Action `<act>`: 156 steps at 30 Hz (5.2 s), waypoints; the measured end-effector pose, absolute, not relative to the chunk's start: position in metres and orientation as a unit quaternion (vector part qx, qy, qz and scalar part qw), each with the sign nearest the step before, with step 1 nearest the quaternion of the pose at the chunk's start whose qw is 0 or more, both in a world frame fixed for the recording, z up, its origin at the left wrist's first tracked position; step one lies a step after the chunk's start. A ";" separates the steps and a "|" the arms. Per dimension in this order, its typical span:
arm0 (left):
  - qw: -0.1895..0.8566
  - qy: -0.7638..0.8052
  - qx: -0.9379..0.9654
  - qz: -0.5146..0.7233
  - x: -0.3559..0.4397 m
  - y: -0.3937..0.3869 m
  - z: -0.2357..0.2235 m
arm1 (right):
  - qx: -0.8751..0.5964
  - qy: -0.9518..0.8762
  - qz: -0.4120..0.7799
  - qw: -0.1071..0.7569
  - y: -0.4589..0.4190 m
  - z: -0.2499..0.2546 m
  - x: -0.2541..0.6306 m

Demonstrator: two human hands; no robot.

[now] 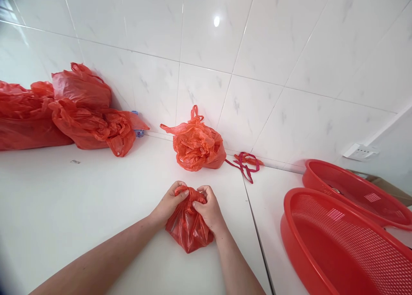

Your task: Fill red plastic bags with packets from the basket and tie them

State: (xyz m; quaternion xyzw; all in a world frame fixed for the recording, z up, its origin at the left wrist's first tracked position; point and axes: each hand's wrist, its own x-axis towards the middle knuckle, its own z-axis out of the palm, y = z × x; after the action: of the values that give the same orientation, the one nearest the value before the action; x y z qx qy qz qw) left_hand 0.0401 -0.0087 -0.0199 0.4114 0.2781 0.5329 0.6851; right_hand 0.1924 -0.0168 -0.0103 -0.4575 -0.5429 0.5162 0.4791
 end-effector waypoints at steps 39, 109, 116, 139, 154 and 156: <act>0.232 0.455 0.630 0.585 0.009 0.011 -0.011 | -0.283 -0.279 0.660 0.637 -0.005 -0.014 0.230; 0.549 0.369 0.574 0.482 -0.014 0.016 -0.004 | -0.600 -0.611 0.241 0.457 0.015 -0.043 0.237; 0.299 0.466 0.700 0.451 -0.006 0.009 -0.001 | -0.593 -0.624 0.233 0.453 0.013 -0.040 0.236; -0.130 0.653 0.492 0.561 -0.114 0.038 -0.004 | -0.574 -0.678 0.223 0.402 0.003 -0.033 0.230; -0.005 0.796 0.359 0.487 -0.154 0.036 -0.012 | -0.576 -0.673 0.224 0.408 0.001 -0.027 0.227; 0.031 0.808 0.368 0.459 -0.161 0.040 -0.016 | -0.579 -0.672 0.225 0.403 0.001 -0.027 0.227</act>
State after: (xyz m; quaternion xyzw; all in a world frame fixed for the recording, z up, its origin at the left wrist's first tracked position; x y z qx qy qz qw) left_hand -0.1609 0.0400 -0.0163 0.3679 0.8083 0.4587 0.0310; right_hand 0.2268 0.0007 -0.0270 -0.5793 -0.6718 0.2254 0.4029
